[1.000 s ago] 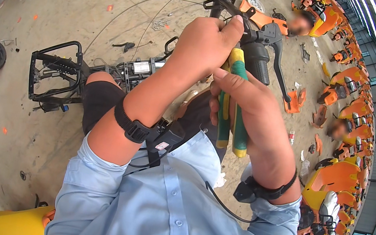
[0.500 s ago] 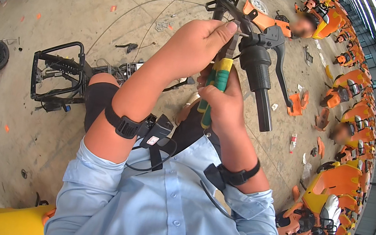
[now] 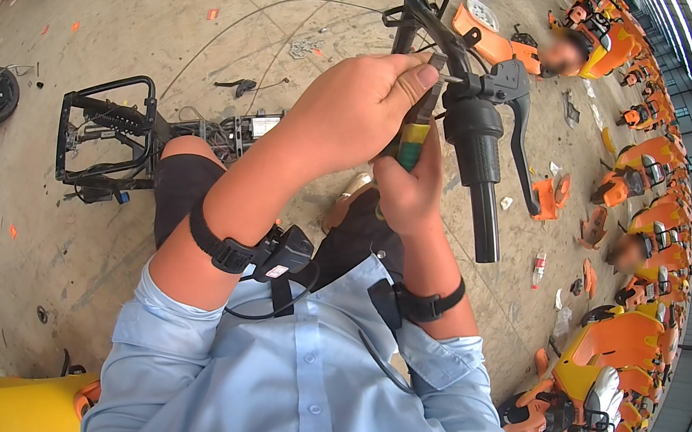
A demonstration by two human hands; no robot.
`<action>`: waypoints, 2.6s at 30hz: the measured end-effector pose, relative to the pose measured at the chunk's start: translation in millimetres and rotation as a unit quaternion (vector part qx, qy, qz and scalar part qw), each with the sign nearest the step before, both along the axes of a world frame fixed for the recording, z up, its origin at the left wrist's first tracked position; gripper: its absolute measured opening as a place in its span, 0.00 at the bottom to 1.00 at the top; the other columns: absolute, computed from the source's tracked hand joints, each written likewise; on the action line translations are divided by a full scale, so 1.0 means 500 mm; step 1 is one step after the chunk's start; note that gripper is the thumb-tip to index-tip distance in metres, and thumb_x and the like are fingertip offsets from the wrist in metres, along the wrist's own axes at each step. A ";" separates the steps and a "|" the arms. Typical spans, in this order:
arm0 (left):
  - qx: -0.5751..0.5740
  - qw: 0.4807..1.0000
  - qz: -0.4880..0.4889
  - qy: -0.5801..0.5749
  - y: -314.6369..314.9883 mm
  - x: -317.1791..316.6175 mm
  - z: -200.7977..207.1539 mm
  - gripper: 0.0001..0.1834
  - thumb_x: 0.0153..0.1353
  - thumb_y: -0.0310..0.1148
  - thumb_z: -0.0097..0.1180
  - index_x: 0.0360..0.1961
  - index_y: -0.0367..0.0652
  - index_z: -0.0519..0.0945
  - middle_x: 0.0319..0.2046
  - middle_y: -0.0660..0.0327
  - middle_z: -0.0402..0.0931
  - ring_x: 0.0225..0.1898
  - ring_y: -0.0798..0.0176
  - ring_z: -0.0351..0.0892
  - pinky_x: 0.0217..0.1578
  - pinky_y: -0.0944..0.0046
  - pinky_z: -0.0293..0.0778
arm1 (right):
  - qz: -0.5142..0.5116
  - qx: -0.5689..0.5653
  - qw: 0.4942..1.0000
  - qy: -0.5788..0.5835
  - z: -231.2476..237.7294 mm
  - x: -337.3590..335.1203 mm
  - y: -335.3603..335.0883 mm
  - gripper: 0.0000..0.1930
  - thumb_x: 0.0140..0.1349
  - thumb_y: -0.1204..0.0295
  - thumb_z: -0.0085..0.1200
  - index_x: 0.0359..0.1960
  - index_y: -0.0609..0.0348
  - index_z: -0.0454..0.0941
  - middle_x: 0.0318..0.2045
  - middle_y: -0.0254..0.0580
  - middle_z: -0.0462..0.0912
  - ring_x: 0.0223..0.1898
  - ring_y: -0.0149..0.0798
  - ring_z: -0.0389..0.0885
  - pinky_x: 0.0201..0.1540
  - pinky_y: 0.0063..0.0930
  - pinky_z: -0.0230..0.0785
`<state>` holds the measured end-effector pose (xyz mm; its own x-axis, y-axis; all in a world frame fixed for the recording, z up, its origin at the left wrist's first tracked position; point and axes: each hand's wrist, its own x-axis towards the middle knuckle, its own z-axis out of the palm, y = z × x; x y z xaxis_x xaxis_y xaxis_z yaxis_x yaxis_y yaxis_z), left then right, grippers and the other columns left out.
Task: The person uses pliers to cut or manipulate cables on the handlebar of a scooter frame and then works on electrical connectors inside the frame while sitting.
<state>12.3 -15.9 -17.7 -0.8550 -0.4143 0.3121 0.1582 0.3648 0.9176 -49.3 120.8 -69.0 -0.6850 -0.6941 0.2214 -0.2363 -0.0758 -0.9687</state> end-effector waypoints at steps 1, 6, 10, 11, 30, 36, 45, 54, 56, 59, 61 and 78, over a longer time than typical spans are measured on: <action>0.001 1.000 -0.001 0.006 0.001 -0.001 -0.002 0.25 0.75 0.48 0.46 0.54 0.36 0.80 0.26 0.64 0.79 0.29 0.70 0.74 0.34 0.66 0.73 | 0.002 0.021 1.000 0.001 0.010 0.005 0.009 0.21 0.52 0.81 0.48 0.51 0.63 0.68 0.33 0.35 0.73 0.33 0.28 0.71 0.35 0.24 0.67; 0.057 0.998 0.001 -0.008 0.009 0.008 0.016 0.26 0.74 0.51 0.45 0.46 0.35 0.82 0.22 0.55 0.78 0.27 0.56 0.76 0.32 0.59 0.72 | -0.008 0.107 0.979 -0.173 0.120 0.067 0.040 0.18 0.54 0.80 0.47 0.49 0.62 0.71 0.33 0.34 0.74 0.33 0.28 0.73 0.37 0.25 0.69; 0.053 0.998 0.007 -0.011 0.013 0.008 0.023 0.27 0.73 0.51 0.44 0.42 0.35 0.82 0.21 0.51 0.78 0.26 0.48 0.79 0.32 0.54 0.73 | -0.013 0.111 0.985 -0.130 0.120 0.061 0.043 0.20 0.53 0.80 0.48 0.50 0.63 0.71 0.34 0.35 0.75 0.35 0.29 0.73 0.40 0.26 0.69; 0.053 0.998 0.003 -0.018 0.013 0.008 0.023 0.27 0.73 0.51 0.44 0.43 0.35 0.82 0.21 0.50 0.78 0.27 0.47 0.79 0.32 0.54 0.73 | -0.006 0.088 0.992 -0.095 0.097 0.050 0.041 0.21 0.53 0.81 0.48 0.51 0.64 0.70 0.35 0.36 0.75 0.35 0.29 0.73 0.41 0.26 0.69; 0.048 0.999 0.001 -0.017 0.014 0.015 0.035 0.25 0.73 0.48 0.45 0.48 0.32 0.81 0.19 0.53 0.76 0.23 0.56 0.76 0.30 0.58 0.72 | 0.025 0.073 0.990 -0.121 0.085 0.050 0.038 0.15 0.53 0.80 0.50 0.44 0.62 0.71 0.33 0.36 0.73 0.34 0.29 0.70 0.37 0.26 0.67; 0.055 0.997 -0.033 -0.052 0.000 0.000 0.001 0.22 0.75 0.45 0.45 0.56 0.39 0.80 0.31 0.67 0.79 0.35 0.73 0.72 0.38 0.70 0.71 | 0.006 0.009 0.998 0.068 0.004 -0.026 0.000 0.23 0.52 0.83 0.49 0.53 0.63 0.69 0.37 0.37 0.73 0.39 0.33 0.73 0.44 0.30 0.70; 0.068 0.996 -0.025 -0.050 0.015 0.023 0.036 0.26 0.74 0.50 0.47 0.49 0.35 0.82 0.23 0.70 0.69 0.28 0.74 0.63 0.30 0.68 0.63 | -0.023 0.152 0.987 -0.036 0.100 0.048 0.055 0.13 0.46 0.72 0.55 0.36 0.59 0.76 0.27 0.40 0.77 0.31 0.39 0.77 0.37 0.32 0.71; 0.082 0.994 -0.043 -0.054 0.014 0.016 0.039 0.25 0.75 0.48 0.46 0.53 0.36 0.81 0.28 0.70 0.73 0.34 0.74 0.66 0.38 0.70 0.67 | -0.012 0.059 0.995 0.085 -0.012 -0.041 0.002 0.26 0.51 0.87 0.48 0.56 0.64 0.66 0.44 0.38 0.72 0.46 0.30 0.73 0.46 0.27 0.70; 0.090 0.994 -0.047 -0.042 0.008 0.009 0.027 0.25 0.75 0.48 0.46 0.55 0.37 0.80 0.29 0.70 0.73 0.35 0.74 0.66 0.39 0.69 0.68 | -0.018 0.092 0.991 0.096 -0.002 -0.036 0.008 0.22 0.50 0.85 0.49 0.51 0.63 0.68 0.40 0.38 0.73 0.41 0.31 0.73 0.43 0.27 0.70; 0.038 0.996 -0.036 -0.071 0.000 0.012 0.026 0.25 0.75 0.48 0.45 0.57 0.38 0.80 0.33 0.68 0.77 0.38 0.73 0.69 0.43 0.68 0.69 | -0.006 0.136 0.988 0.072 0.048 -0.005 0.029 0.17 0.49 0.83 0.49 0.43 0.63 0.71 0.33 0.37 0.73 0.35 0.32 0.73 0.39 0.27 0.69; 0.039 0.997 -0.043 -0.047 0.002 0.013 0.023 0.25 0.75 0.48 0.45 0.57 0.38 0.80 0.35 0.66 0.79 0.40 0.73 0.71 0.46 0.68 0.69 | 0.007 0.132 0.991 0.006 0.090 0.026 0.041 0.13 0.47 0.81 0.48 0.38 0.63 0.71 0.29 0.37 0.73 0.30 0.33 0.71 0.35 0.27 0.67; 0.010 0.999 -0.023 -0.027 -0.006 0.009 0.020 0.22 0.74 0.44 0.50 0.58 0.38 0.79 0.35 0.65 0.81 0.32 0.74 0.72 0.36 0.71 0.71 | -0.063 0.091 0.984 0.142 0.008 -0.020 -0.006 0.17 0.51 0.81 0.50 0.45 0.65 0.72 0.30 0.36 0.76 0.30 0.28 0.73 0.33 0.24 0.68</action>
